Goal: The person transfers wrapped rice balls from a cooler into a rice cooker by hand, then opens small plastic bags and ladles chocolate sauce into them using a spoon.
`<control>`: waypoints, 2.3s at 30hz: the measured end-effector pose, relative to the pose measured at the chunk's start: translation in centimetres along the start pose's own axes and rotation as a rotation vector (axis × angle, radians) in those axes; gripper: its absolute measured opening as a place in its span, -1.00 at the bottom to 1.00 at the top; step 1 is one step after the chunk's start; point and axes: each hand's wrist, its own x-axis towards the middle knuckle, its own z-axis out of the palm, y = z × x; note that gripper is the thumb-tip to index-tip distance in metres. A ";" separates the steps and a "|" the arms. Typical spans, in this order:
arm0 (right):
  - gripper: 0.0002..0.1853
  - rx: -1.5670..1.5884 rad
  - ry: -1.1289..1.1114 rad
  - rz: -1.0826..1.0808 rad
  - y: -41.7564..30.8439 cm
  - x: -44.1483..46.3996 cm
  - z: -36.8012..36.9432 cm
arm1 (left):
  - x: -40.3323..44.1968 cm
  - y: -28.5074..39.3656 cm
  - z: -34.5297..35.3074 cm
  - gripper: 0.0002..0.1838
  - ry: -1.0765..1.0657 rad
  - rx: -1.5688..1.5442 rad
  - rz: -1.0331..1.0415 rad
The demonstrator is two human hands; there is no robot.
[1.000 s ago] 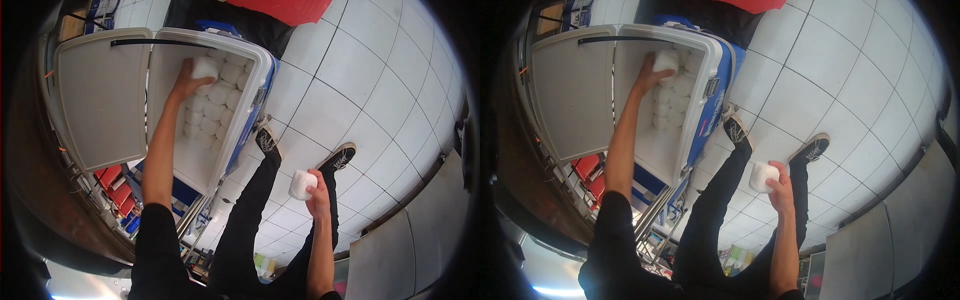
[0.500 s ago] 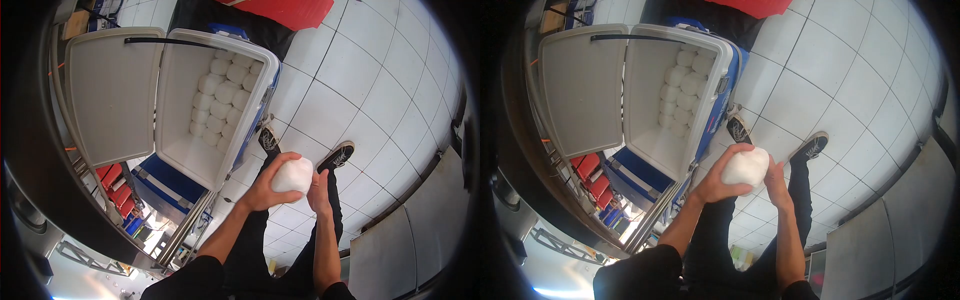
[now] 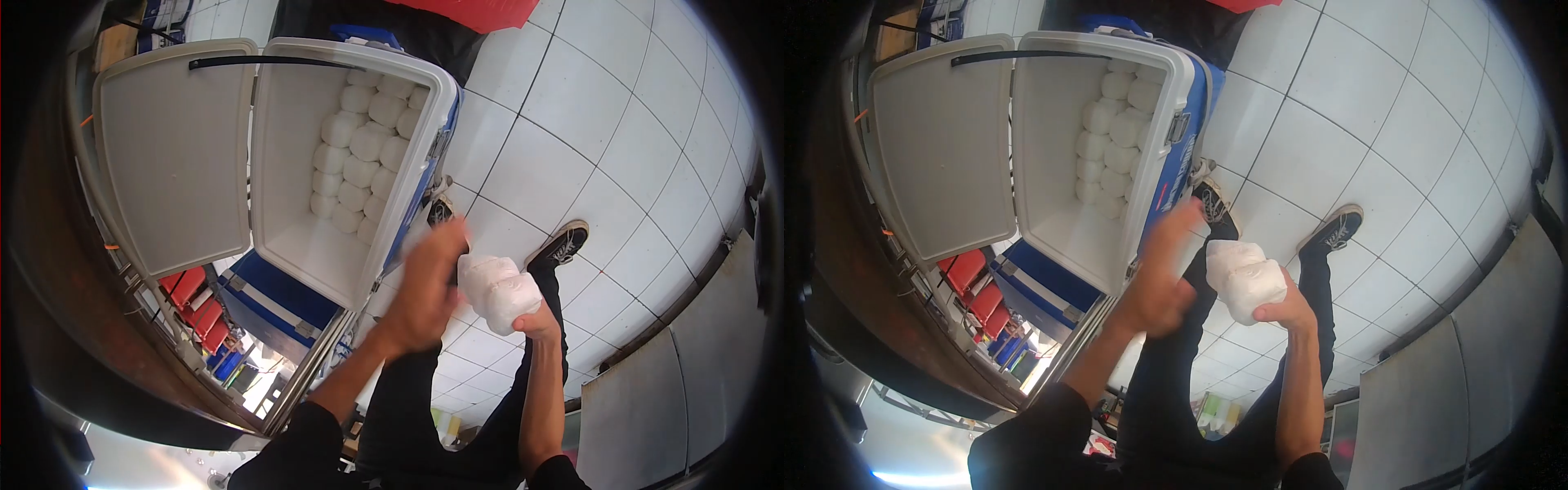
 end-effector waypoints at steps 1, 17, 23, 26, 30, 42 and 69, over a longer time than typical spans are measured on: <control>0.10 0.009 -0.014 -0.013 0.5 -0.1 -1.3 | 1.6 -1.0 -2.2 -0.37 0.119 -0.114 -0.081; 0.03 0.129 0.088 -0.105 0.2 -1.2 -4.6 | 15.4 -22.4 -15.7 -0.22 -0.715 1.019 -0.403; 0.03 0.065 0.094 -0.067 2.0 -1.5 -6.6 | 15.8 -24.7 -20.2 -0.21 -0.763 1.379 -0.016; 0.01 0.043 0.114 -0.121 3.5 -2.0 -7.9 | 16.0 -25.8 -19.4 -0.14 -0.765 1.303 -0.287; 0.03 0.096 0.109 -0.122 3.7 -2.6 -8.4 | 14.8 -24.8 -20.0 -0.02 -0.659 0.888 -0.352; 0.01 0.084 0.097 -0.192 2.0 -2.3 -8.5 | 12.8 -23.5 -20.1 0.01 -0.383 0.376 -0.699; 0.04 0.206 0.075 -0.228 -0.9 -1.7 -5.9 | 10.5 -19.8 -10.3 -0.07 -0.190 -0.454 -0.753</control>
